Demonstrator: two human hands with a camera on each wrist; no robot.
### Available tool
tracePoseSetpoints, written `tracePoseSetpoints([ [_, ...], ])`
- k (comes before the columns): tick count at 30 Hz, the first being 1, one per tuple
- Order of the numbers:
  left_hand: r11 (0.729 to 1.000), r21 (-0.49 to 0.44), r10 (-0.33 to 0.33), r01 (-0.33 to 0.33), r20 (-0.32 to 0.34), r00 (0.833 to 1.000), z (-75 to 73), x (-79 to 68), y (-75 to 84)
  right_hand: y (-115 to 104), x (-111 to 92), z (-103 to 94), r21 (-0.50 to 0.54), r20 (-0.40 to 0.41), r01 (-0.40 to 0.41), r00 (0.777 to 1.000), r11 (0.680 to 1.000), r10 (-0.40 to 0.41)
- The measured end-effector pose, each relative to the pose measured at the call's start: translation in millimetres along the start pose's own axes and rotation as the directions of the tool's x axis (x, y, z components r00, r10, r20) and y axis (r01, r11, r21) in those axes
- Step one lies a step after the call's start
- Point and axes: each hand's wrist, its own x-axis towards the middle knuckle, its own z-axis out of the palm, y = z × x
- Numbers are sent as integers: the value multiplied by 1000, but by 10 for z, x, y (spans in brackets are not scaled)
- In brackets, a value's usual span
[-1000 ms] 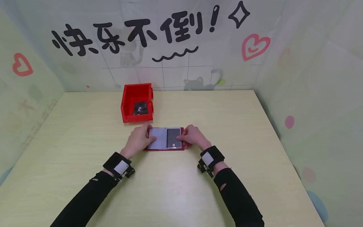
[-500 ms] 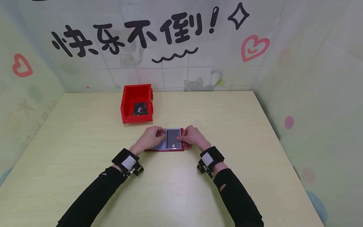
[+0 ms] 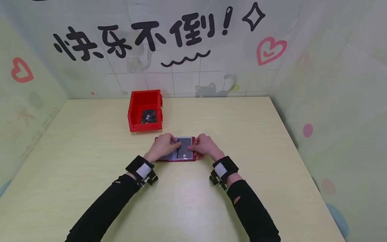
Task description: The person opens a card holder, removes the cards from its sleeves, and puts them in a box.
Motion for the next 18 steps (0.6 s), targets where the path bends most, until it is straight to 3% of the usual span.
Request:
tracePoseSetpoints([
  [7, 999, -3, -46, 46, 10, 999, -8, -35, 54, 11, 7, 5, -2, -5, 1, 1000, 1000, -1],
  [18, 989, -74, -118, 126, 95, 988, -66, -53, 124, 7, -12, 3, -3, -20, -6, 1000, 1000, 6],
])
